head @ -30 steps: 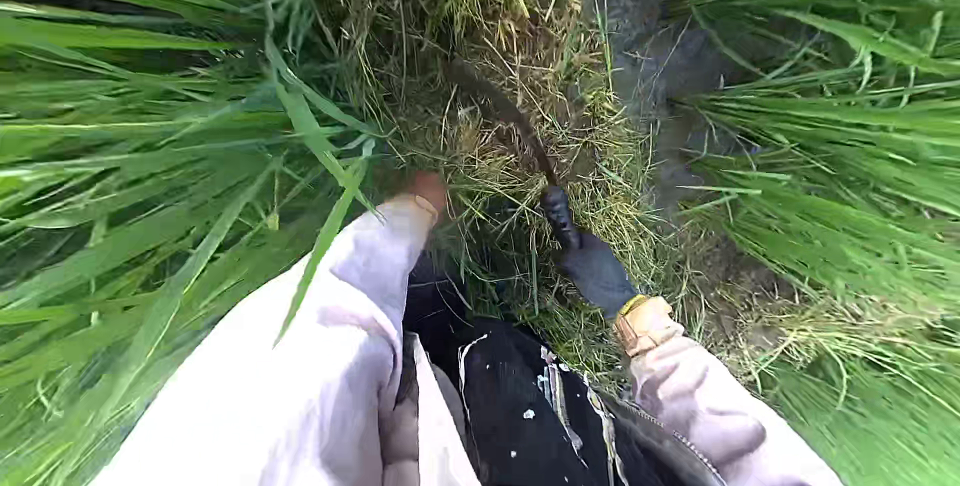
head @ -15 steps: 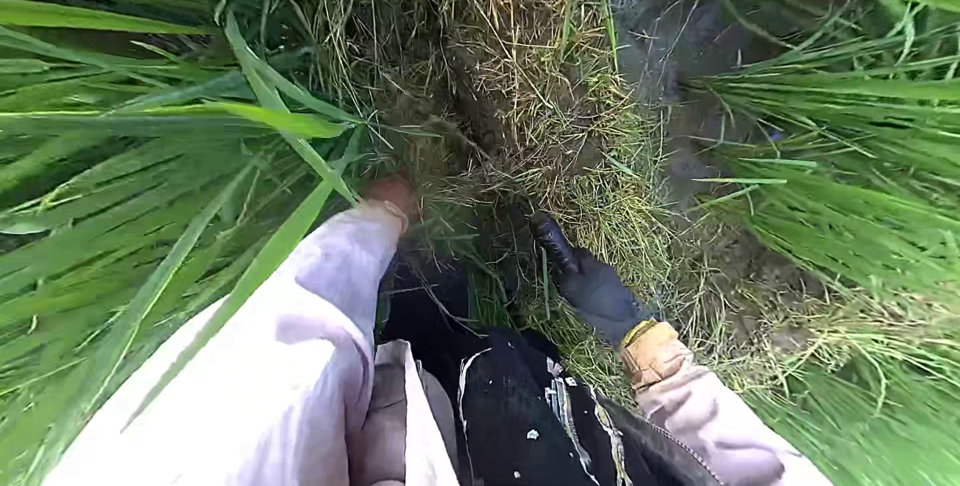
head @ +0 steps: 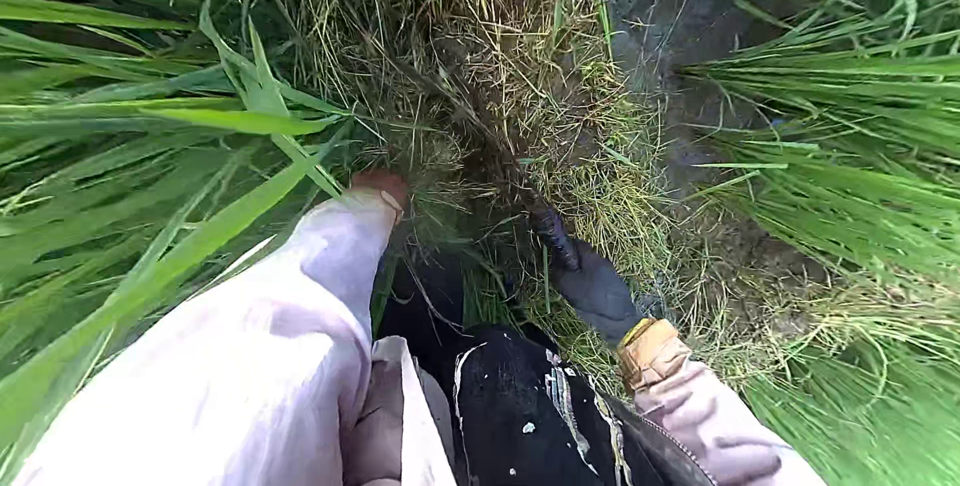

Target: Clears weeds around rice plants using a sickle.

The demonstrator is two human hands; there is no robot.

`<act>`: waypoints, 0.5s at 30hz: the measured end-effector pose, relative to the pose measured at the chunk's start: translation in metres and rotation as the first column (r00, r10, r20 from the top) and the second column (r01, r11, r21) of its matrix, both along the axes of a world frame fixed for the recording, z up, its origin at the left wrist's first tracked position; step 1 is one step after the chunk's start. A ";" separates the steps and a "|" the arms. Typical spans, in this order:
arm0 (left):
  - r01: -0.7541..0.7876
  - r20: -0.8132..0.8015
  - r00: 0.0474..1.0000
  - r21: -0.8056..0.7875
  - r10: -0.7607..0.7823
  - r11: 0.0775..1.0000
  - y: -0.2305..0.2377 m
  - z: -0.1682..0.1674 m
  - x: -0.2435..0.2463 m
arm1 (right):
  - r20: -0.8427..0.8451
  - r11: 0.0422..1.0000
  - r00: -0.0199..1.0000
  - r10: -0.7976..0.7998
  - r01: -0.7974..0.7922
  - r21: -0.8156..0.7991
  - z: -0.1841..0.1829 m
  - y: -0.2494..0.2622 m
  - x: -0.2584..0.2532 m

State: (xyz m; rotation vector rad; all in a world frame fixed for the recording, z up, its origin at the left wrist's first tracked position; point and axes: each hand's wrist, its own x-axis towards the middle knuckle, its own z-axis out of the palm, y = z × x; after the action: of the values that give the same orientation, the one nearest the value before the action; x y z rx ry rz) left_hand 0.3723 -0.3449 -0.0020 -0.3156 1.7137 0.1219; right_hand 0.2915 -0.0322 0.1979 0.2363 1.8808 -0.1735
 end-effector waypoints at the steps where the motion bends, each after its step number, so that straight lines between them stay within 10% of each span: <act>1: 0.022 0.006 1.000 -0.004 -0.022 1.000 -0.001 -0.003 0.002 | -0.060 0.998 0.998 -0.002 -0.001 -0.058 -0.004 0.000 -0.007; 8: -0.029 0.026 0.999 -0.050 0.030 0.998 -0.007 0.017 -0.014 | 0.239 0.940 0.954 0.182 -0.240 0.242 -0.040 0.151 -0.041; 15: 0.026 -0.007 1.000 -0.049 -0.026 0.998 0.001 -0.004 0.001 | 0.001 0.939 0.979 -0.205 0.197 -0.283 -0.027 0.075 -0.066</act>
State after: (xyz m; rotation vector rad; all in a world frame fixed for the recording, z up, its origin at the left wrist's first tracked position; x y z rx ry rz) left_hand 0.3736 -0.3436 -0.0057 -0.3293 1.7295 0.0621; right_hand 0.2252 0.0431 0.1712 0.2306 1.8322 -0.5832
